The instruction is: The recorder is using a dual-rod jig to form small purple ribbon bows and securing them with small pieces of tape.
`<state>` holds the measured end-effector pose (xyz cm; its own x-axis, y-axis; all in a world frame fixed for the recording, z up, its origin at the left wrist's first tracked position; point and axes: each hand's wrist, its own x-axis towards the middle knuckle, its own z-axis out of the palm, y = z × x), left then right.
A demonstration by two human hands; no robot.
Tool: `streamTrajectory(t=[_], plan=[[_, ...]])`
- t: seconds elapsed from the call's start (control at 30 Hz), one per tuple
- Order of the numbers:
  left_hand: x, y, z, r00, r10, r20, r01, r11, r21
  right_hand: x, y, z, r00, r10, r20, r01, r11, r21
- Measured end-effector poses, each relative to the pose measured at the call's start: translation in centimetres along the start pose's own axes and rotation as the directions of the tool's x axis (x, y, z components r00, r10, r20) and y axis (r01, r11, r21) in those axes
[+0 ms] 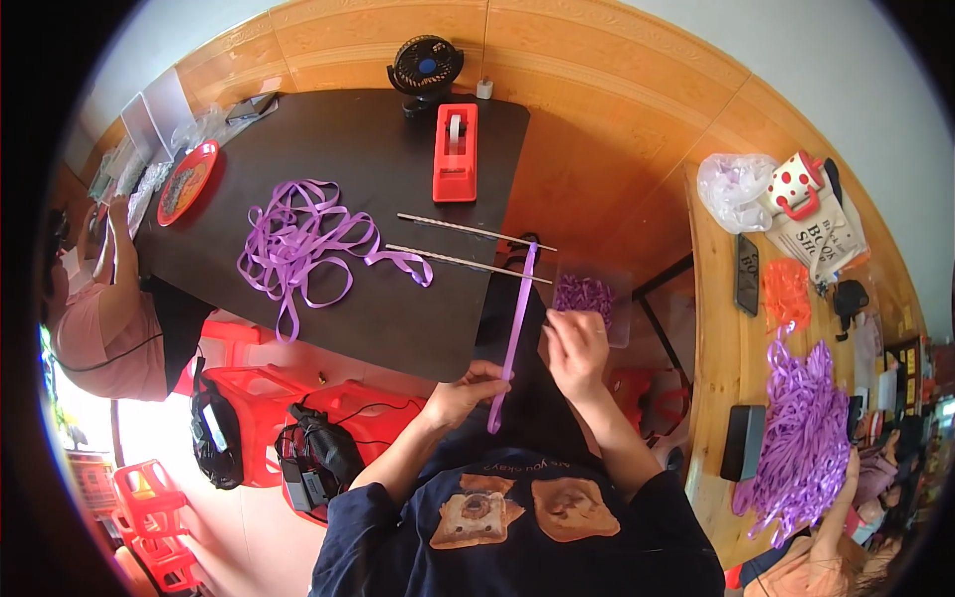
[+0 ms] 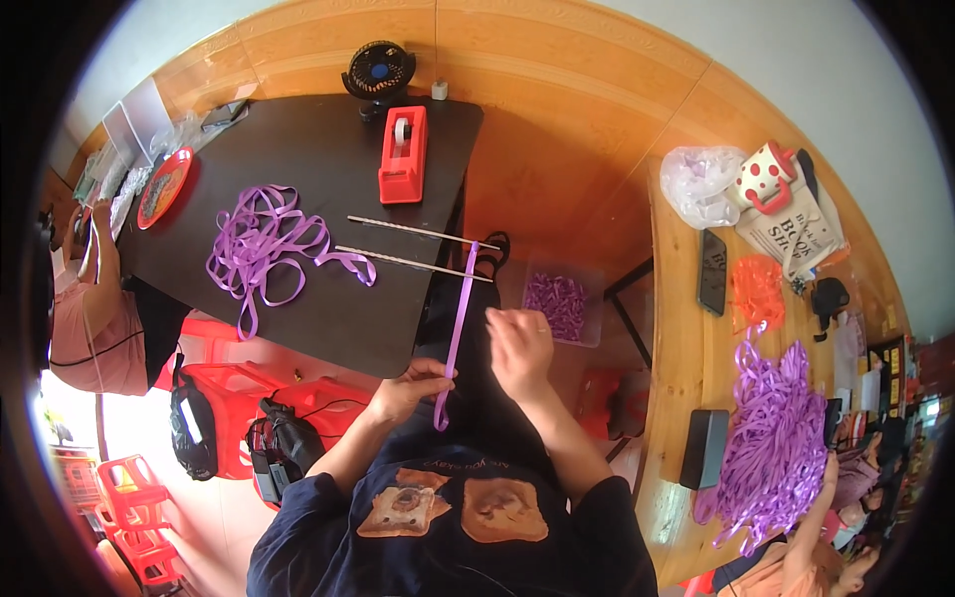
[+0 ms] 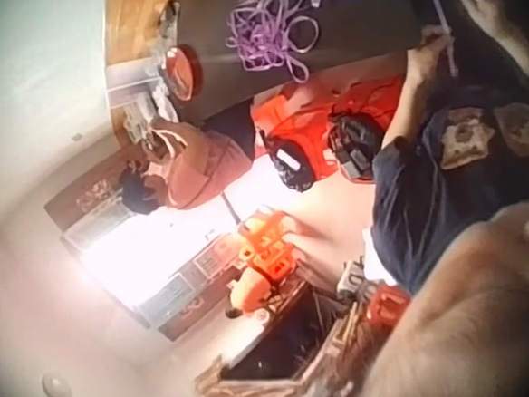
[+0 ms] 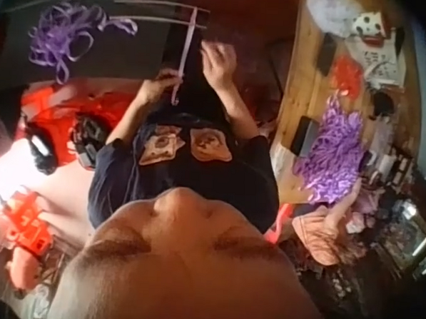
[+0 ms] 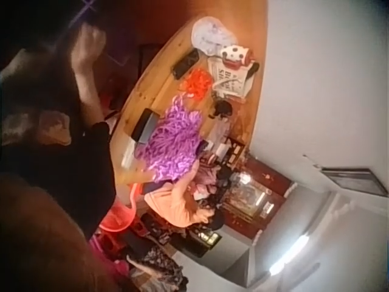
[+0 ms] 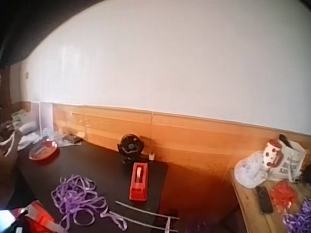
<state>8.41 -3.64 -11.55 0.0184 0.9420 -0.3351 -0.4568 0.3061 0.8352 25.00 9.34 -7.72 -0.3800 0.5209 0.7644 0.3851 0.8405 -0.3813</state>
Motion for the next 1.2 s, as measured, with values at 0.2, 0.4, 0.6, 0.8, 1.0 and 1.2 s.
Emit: streamTrajectory(t=[0.2,0.4,0.6,0.8,1.0,1.2], plan=[[-0.4,0.4,0.8,1.0,0.004,0.004,-0.004,0.998,-0.061,1.2,0.1,2.0,0.9,-0.427,0.084,0.436,0.885,-0.163],[-0.4,0.0,0.6,0.999,0.025,0.022,-0.022,0.992,-0.125,-0.3,-1.0,2.5,0.873,-0.473,0.113,0.483,0.872,-0.079],[1.4,-0.9,0.8,0.995,0.094,-0.018,-0.096,0.954,-0.283,-1.2,-1.0,2.0,0.882,-0.449,0.143,0.457,0.889,-0.031],[4.8,-0.3,3.5,0.948,0.242,-0.204,-0.248,0.969,-0.003,-2.1,-1.0,1.4,0.913,-0.369,0.173,0.368,0.929,0.038],[8.4,3.3,5.4,0.895,0.364,-0.257,-0.349,0.932,0.103,-2.8,-1.4,0.9,0.923,-0.315,0.221,0.301,0.949,0.092],[8.9,3.9,5.9,0.924,0.308,-0.225,-0.306,0.951,0.044,-2.8,-0.9,1.0,0.934,-0.293,0.205,0.286,0.956,0.068]])
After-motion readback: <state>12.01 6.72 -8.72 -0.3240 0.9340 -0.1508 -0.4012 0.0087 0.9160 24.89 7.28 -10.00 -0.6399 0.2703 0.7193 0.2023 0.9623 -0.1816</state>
